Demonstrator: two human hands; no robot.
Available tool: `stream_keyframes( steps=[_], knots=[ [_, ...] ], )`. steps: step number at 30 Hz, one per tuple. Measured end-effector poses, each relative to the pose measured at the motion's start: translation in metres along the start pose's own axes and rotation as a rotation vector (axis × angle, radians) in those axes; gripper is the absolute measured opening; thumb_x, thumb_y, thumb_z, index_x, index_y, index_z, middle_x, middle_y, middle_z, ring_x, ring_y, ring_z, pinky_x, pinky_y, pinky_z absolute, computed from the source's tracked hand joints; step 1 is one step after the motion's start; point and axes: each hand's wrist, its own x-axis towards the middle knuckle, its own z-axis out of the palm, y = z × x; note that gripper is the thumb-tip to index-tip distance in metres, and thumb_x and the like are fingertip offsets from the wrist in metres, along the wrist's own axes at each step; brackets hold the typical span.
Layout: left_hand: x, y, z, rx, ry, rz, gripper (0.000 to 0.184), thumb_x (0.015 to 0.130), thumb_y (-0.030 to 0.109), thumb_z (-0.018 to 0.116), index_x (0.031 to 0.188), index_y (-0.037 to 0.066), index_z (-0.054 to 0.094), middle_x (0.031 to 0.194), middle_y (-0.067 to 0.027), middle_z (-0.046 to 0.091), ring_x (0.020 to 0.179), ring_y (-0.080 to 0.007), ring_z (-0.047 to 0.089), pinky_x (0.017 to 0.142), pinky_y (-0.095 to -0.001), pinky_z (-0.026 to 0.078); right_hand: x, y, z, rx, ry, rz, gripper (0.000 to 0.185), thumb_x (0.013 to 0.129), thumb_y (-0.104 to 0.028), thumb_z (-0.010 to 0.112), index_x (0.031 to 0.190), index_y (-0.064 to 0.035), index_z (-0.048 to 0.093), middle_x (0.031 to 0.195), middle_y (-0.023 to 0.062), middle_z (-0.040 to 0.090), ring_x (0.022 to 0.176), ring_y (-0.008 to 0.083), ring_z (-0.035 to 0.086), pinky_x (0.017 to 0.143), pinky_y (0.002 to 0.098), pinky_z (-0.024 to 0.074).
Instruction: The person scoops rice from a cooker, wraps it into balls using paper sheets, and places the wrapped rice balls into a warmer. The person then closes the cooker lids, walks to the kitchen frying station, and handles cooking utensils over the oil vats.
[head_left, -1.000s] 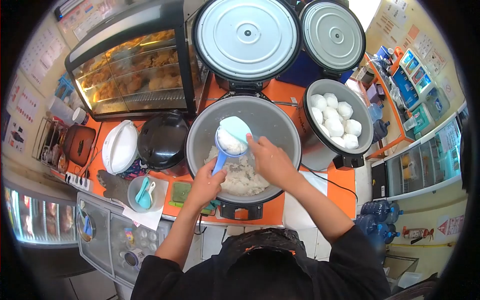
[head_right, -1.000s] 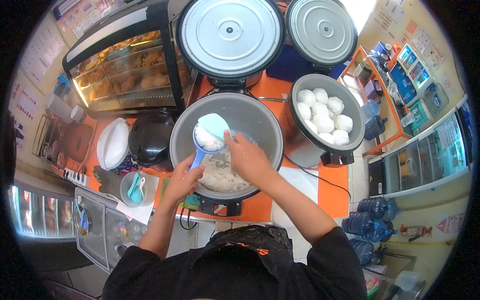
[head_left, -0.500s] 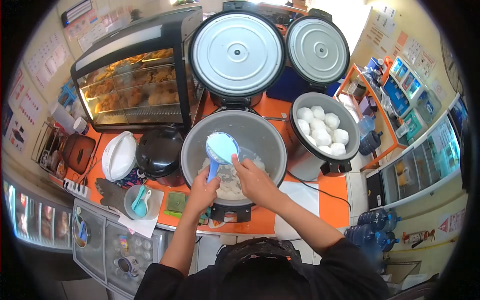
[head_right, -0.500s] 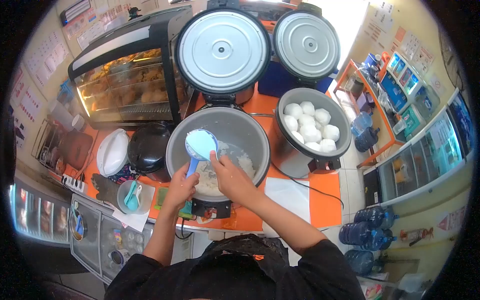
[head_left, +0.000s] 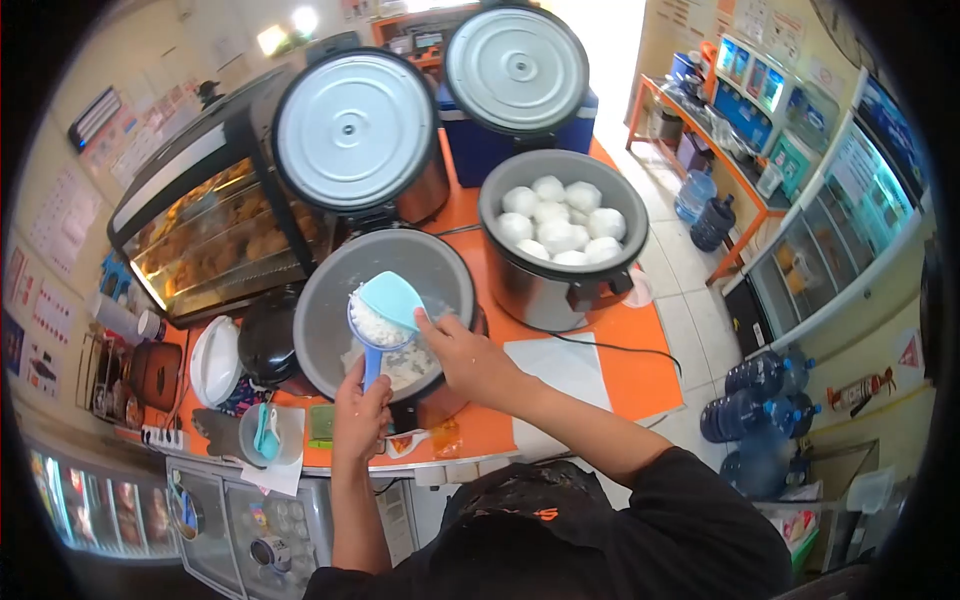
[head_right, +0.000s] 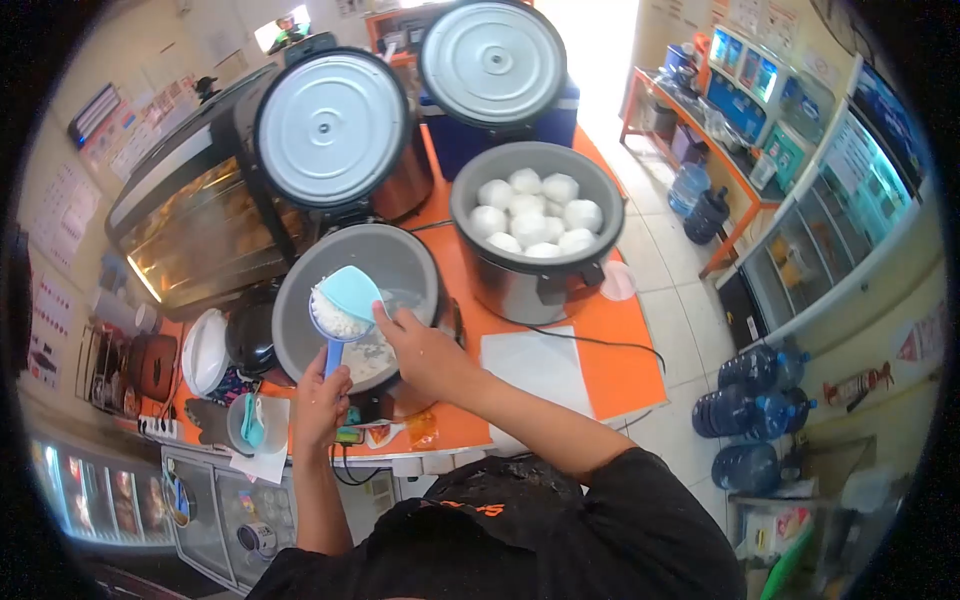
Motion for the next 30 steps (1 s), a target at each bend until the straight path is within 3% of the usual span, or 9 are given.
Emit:
stream_keyframes(
  steps=[5,7,9,14,20,23,25,28,30],
  knots=[
    [-0.014,-0.033,0.047,-0.043,-0.058,-0.013,0.051,0.099,0.012,0.060,0.145,-0.002,0.043,0.074,0.0007,0.051,0.043,-0.0007,0.034,0.036,-0.0183,0.027,-0.077,0.066,-0.050,0.194,0.299,-0.088,0.049,0.095,-0.002,0.062,0.143,-0.0056,0.054,0.117,0.0179,0.065,0.097,0.0315,0.067,0.080,0.0392,0.0542],
    [-0.026,-0.047,0.070,-0.040,-0.085,-0.023,0.046,0.101,0.015,0.061,0.140,0.000,0.044,0.074,0.0007,0.050,0.043,-0.0014,0.035,0.038,-0.0185,0.028,-0.145,0.112,-0.053,0.200,0.409,0.167,0.032,0.095,-0.007,0.068,0.126,-0.0023,0.061,0.109,0.0158,0.072,0.098,0.0255,0.072,0.078,0.0349,0.0576],
    [-0.033,-0.077,0.087,-0.056,-0.096,-0.071,0.039,0.101,0.017,0.061,0.134,0.003,0.044,0.074,0.0001,0.050,0.043,-0.0024,0.035,0.037,-0.0184,0.029,-0.219,0.178,-0.044,-0.013,0.452,0.307,0.021,0.094,-0.010,0.071,0.111,-0.0011,0.061,0.097,0.0186,0.072,0.087,0.0304,0.073,0.073,0.0377,0.0576],
    [-0.039,-0.153,0.122,-0.104,-0.131,-0.237,0.028,0.104,0.022,0.058,0.122,0.007,0.042,0.072,-0.0001,0.048,0.042,-0.0024,0.034,0.036,-0.0196,0.027,-0.337,0.302,-0.022,-0.195,0.289,0.725,0.022,0.091,-0.013,0.074,0.105,-0.0012,0.061,0.088,0.0179,0.069,0.078,0.0353,0.069,0.067,0.0422,0.0535],
    [-0.024,-0.203,0.152,-0.192,-0.225,-0.341,0.031,0.105,0.032,0.058,0.120,0.010,0.043,0.075,0.0010,0.045,0.045,-0.0025,0.035,0.037,-0.0197,0.031,-0.328,0.295,-0.024,-0.432,0.337,0.602,0.026,0.086,-0.009,0.076,0.105,-0.0009,0.061,0.098,0.0176,0.068,0.097,0.0319,0.066,0.083,0.0407,0.0519],
    [-0.019,-0.219,0.175,-0.270,-0.319,-0.371,0.032,0.105,0.036,0.057,0.121,0.011,0.044,0.075,0.0010,0.045,0.045,-0.0025,0.036,0.038,-0.0196,0.032,-0.321,0.274,0.003,0.202,0.300,0.729,0.034,0.085,-0.007,0.076,0.112,0.0003,0.057,0.101,0.0137,0.067,0.102,0.0323,0.064,0.087,0.0441,0.0504],
    [-0.019,-0.227,0.194,-0.266,-0.379,-0.379,0.035,0.105,0.041,0.055,0.121,0.012,0.044,0.076,0.0010,0.045,0.047,-0.0027,0.037,0.039,-0.0195,0.032,-0.291,0.220,-0.003,1.099,0.256,0.782,0.048,0.092,-0.014,0.074,0.132,-0.0005,0.050,0.120,0.0145,0.066,0.117,0.0282,0.060,0.097,0.0428,0.0494],
    [-0.025,-0.239,0.219,-0.302,-0.457,-0.352,0.049,0.103,0.055,0.048,0.125,0.011,0.045,0.078,0.0011,0.044,0.048,-0.0019,0.035,0.040,-0.0183,0.032,-0.277,0.195,0.003,1.951,0.212,0.699,0.055,0.100,-0.018,0.065,0.146,-0.0027,0.040,0.134,0.0161,0.060,0.124,0.0272,0.058,0.102,0.0409,0.0490],
    [-0.022,-0.253,0.219,-0.248,-0.566,-0.324,0.061,0.099,0.062,0.046,0.130,0.010,0.049,0.091,-0.0044,0.057,0.061,-0.0082,0.053,0.054,-0.0225,0.047,-0.275,0.188,-0.001,1.773,0.255,0.678,0.050,0.103,-0.019,0.059,0.147,-0.0038,0.041,0.135,0.0145,0.059,0.123,0.0267,0.058,0.102,0.0416,0.0503]
  ],
)
